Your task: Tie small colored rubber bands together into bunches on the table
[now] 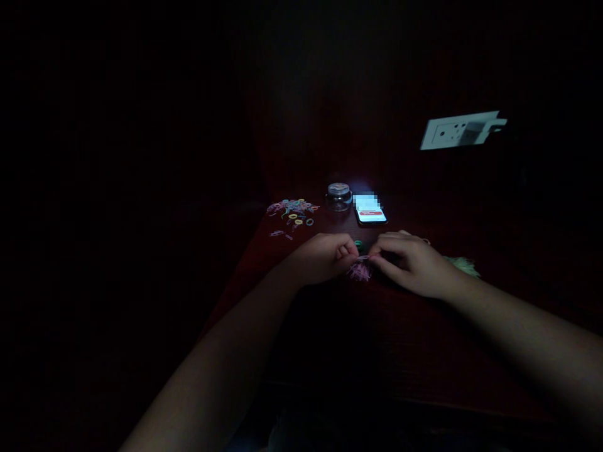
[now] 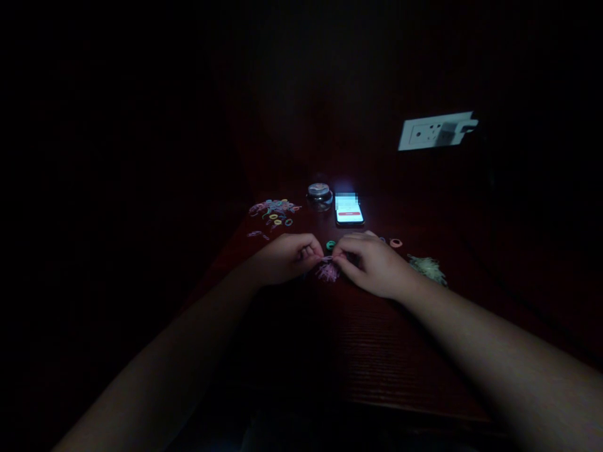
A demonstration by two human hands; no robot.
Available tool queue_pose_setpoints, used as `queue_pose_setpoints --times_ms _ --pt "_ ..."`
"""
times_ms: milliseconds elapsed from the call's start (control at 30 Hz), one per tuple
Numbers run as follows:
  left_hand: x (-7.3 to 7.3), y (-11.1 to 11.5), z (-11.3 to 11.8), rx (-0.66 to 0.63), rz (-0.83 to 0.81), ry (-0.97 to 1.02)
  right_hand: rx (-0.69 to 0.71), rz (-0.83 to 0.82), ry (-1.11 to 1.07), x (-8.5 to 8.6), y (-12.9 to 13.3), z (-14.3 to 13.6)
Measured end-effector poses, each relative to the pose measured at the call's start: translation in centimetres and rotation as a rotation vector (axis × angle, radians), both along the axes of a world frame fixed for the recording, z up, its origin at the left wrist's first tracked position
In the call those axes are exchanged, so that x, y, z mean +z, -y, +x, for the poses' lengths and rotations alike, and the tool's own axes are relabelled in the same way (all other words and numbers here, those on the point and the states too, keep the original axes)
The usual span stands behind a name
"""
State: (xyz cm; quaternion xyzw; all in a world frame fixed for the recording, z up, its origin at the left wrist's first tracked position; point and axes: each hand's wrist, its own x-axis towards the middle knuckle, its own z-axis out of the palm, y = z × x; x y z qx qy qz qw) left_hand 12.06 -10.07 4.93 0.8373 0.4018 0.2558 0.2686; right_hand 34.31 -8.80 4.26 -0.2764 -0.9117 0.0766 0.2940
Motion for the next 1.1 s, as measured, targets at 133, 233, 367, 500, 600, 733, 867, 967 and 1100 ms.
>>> queue_pose_setpoints --times_ms 133,233,367,500,600,733,867,967,1100 --pt "-0.41 -0.34 -0.25 0.020 0.003 0.005 -0.027 0.012 -0.003 -0.02 -0.11 0.02" --pt "-0.67 -0.47 -0.36 0.020 0.017 0.011 -0.037 0.009 0.019 -0.08 -0.25 0.10" --pt "-0.77 -0.54 -0.40 0.039 0.027 0.024 -0.069 -0.003 0.070 -0.14 -0.49 0.30" --pt "-0.57 -0.51 -0.34 0.055 0.034 0.033 -0.075 -0.019 0.130 -0.11 -0.54 0.35" --pt "-0.40 -0.44 -0.30 0.060 0.035 0.017 -0.066 -0.045 0.171 -0.09 -0.48 0.30" --pt "-0.39 -0.43 -0.36 0.044 0.040 0.016 -0.050 -0.062 0.216 -0.14 -0.50 0.25" --pt "-0.49 -0.44 -0.40 0.040 0.025 0.000 -0.060 -0.055 0.245 -0.31 -0.70 0.28" --pt "-0.49 -0.46 -0.38 0.030 0.021 -0.002 -0.071 -0.034 0.237 -0.44 -0.84 0.35" --pt "-0.52 -0.50 -0.33 0.022 0.035 0.004 -0.116 -0.020 0.184 -0.36 -0.70 0.36"
